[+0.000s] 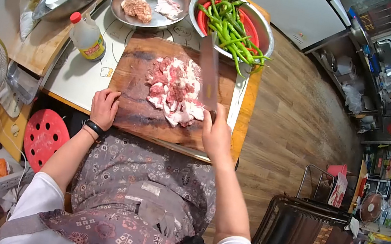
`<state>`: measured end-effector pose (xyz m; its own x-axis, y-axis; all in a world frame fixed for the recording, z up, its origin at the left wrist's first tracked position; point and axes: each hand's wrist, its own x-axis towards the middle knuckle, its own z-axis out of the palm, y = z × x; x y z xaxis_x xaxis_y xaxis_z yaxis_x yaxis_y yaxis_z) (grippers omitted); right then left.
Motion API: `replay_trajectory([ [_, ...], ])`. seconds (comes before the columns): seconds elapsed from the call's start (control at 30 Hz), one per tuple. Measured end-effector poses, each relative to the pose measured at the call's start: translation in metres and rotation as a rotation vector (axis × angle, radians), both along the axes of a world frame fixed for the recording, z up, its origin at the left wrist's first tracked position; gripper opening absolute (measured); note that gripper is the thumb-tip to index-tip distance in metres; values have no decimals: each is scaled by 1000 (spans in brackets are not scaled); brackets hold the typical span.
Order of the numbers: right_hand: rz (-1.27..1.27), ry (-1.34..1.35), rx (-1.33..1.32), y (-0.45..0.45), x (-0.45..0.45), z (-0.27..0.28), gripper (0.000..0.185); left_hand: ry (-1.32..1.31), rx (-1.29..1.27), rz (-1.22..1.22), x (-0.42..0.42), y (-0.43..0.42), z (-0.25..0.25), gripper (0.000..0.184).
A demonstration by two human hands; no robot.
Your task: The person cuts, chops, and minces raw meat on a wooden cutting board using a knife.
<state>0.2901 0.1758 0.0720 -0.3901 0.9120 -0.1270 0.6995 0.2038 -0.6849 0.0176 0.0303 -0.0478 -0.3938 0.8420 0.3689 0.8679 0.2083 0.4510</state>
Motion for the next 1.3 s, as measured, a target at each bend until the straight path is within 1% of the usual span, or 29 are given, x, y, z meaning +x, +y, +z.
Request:
replay_trajectory([
  [0.03, -83, 126, 113, -4, -1, 2, 30, -8, -5, 1, 0, -1, 1, 26],
  [0.07, -86, 123, 114, 1, 6, -11, 30, -16, -8, -4, 2, -1, 2, 26],
  [0.1, 7, -76, 54, 15, 16, -36, 31, -11, 2, -12, 2, 0, 2, 26],
  [0.13, 95, -274, -12, 18, 13, -33, 32, -7, 5, -22, 3, -2, 1, 26],
  [0.17, 81, -258, -174, 24, 18, -24, 31, 7, 9, -21, 3, 0, 0, 26],
  [0.2, 91, -257, -170, 22, 10, -6, 31, 19, 8, -8, 1, 0, -2, 26],
  [0.27, -20, 48, 101, 3, 2, 11, 27, 9, -1, -8, 1, 1, 1, 26],
  [0.3, -88, 180, 67, 0, 1, -7, 27, 3, 4, -7, 1, 1, 0, 26],
  [0.33, -91, 177, 66, 4, 6, -22, 27, -3, 9, -12, 2, -1, 1, 26],
  [0.4, 101, -300, 38, 19, 8, -42, 27, 13, 14, -16, 3, -1, 0, 26],
  [0.43, 69, -276, -169, 23, 3, -21, 28, 23, 11, -16, 2, 0, -1, 26],
  [0.47, 75, -275, -168, 19, -1, -6, 28, 28, 2, -9, 1, -1, -2, 26],
  [0.53, 57, 89, 92, 1, -3, 9, 27, 3, -10, 7, 0, 2, -2, 26],
  [0.57, 10, 220, 189, -6, -6, -8, 28, 2, 5, 3, 0, 2, -1, 26],
  [0.6, 14, 184, 235, -6, -6, -25, 28, 1, 19, -8, 2, -1, 0, 26],
  [0.67, 147, -246, 116, 13, 1, -54, 28, 12, 27, -11, 3, 0, 1, 26],
  [0.7, 171, -244, 10, 19, -3, -29, 30, 18, 22, -10, 3, 0, 1, 26],
  [0.73, 177, -240, 15, 18, -9, -14, 30, 21, 26, -3, 0, 3, 1, 26],
  [0.83, 35, 156, 126, -1, -13, -5, 33, 6, 15, 0, 2, -1, -1, 26],
  [0.87, 36, 150, 123, 0, -10, -18, 33, 0, 12, 1, 5, -3, -2, 26],
  [0.93, 182, -239, 163, 11, -8, -43, 29, 9, 22, -7, 3, -1, 1, 26],
  [0.97, 194, -259, 45, 24, -4, -43, 29, 16, 24, -15, 2, 0, 2, 26],
  [1.0, 202, -255, 54, 24, -11, -25, 29, 18, 28, -9, -1, 4, 1, 26],
  [1.07, 60, 7, -17, 4, -17, 11, 32, 1, 6, -2, 2, -3, -4, 26],
  [1.1, 47, 160, 182, -3, -16, -4, 32, -2, 12, 1, 1, 0, -1, 26],
  [1.13, 48, 156, 179, 1, -12, -23, 32, -6, 15, -3, 2, -1, 1, 26],
  [1.2, 170, -269, 77, 12, -12, -39, 31, 12, 22, -8, 2, -1, 0, 26],
  [1.27, 208, -309, 80, 23, -11, -29, 32, 13, 15, -11, 1, 0, -2, 26],
  [1.3, 199, -138, 92, 11, -15, -9, 34, 5, -3, 0, 2, 0, -2, 27],
])
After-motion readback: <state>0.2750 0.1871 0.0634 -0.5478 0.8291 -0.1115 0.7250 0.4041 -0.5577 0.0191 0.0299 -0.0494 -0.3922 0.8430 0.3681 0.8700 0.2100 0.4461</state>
